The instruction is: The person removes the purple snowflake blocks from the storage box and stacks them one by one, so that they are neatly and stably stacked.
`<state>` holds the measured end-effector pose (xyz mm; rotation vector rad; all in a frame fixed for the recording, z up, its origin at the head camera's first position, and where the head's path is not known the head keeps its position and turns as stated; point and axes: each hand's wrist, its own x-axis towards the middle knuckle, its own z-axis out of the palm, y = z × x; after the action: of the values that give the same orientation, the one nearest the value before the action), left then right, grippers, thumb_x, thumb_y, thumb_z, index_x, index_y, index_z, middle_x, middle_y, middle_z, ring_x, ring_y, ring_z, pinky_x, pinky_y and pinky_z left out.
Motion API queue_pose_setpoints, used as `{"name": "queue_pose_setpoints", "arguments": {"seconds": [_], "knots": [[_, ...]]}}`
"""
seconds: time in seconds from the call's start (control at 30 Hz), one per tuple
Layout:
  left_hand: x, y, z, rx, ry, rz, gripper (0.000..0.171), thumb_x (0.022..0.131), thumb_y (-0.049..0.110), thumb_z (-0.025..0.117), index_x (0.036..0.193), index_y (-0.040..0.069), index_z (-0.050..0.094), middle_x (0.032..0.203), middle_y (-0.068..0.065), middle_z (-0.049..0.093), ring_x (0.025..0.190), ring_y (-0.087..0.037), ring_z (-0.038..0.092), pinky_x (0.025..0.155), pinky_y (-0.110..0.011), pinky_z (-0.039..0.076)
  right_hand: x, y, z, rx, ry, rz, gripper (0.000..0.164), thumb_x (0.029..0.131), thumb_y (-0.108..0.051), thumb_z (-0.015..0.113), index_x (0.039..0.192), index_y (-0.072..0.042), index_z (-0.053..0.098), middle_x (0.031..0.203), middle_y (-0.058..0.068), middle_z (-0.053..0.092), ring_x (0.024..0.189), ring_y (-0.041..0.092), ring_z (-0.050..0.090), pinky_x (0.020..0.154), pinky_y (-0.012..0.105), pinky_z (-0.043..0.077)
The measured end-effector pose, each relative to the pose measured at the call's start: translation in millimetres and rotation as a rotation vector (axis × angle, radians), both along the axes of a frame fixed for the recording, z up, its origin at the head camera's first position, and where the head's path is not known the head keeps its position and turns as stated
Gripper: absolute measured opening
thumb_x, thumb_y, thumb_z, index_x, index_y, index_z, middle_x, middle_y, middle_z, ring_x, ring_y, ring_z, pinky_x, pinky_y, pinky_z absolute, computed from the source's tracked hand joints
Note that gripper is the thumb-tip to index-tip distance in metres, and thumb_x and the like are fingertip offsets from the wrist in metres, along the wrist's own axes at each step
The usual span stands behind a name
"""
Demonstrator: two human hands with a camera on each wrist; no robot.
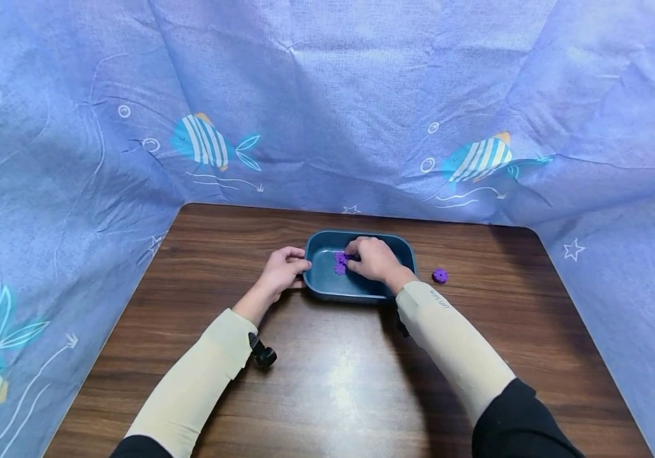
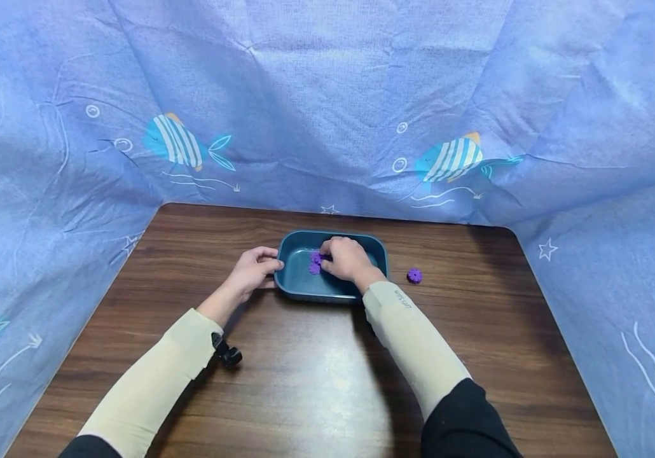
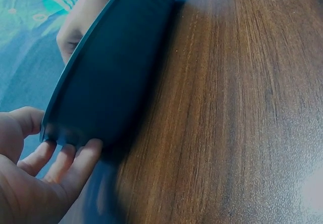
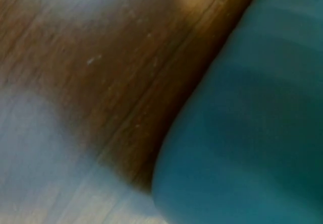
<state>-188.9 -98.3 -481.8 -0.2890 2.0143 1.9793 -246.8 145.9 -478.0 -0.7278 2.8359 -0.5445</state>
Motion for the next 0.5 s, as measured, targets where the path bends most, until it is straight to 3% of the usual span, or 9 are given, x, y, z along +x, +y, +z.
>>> {"name": "queue_pose_setpoints", "arguments": {"seconds": [0.5], "knots": [[1.7, -0.1, 1.6, -0.013, 0.011, -0.002, 0.038, 0.093, 0.002, 0.069, 0.13, -0.003, 0.058, 0.104, -0.01, 0.063, 0.101, -0.027, 0.067, 0.078, -0.043, 0.065, 6.3, 2.0, 7.6, -0.062, 0.0, 0.06, 0.032, 0.093, -0.022, 0.076, 0.122, -0.011, 0.072, 0.115, 0.005, 0.07, 0.107, 0.021, 0.066, 0.099, 0.042, 0.057]]}}
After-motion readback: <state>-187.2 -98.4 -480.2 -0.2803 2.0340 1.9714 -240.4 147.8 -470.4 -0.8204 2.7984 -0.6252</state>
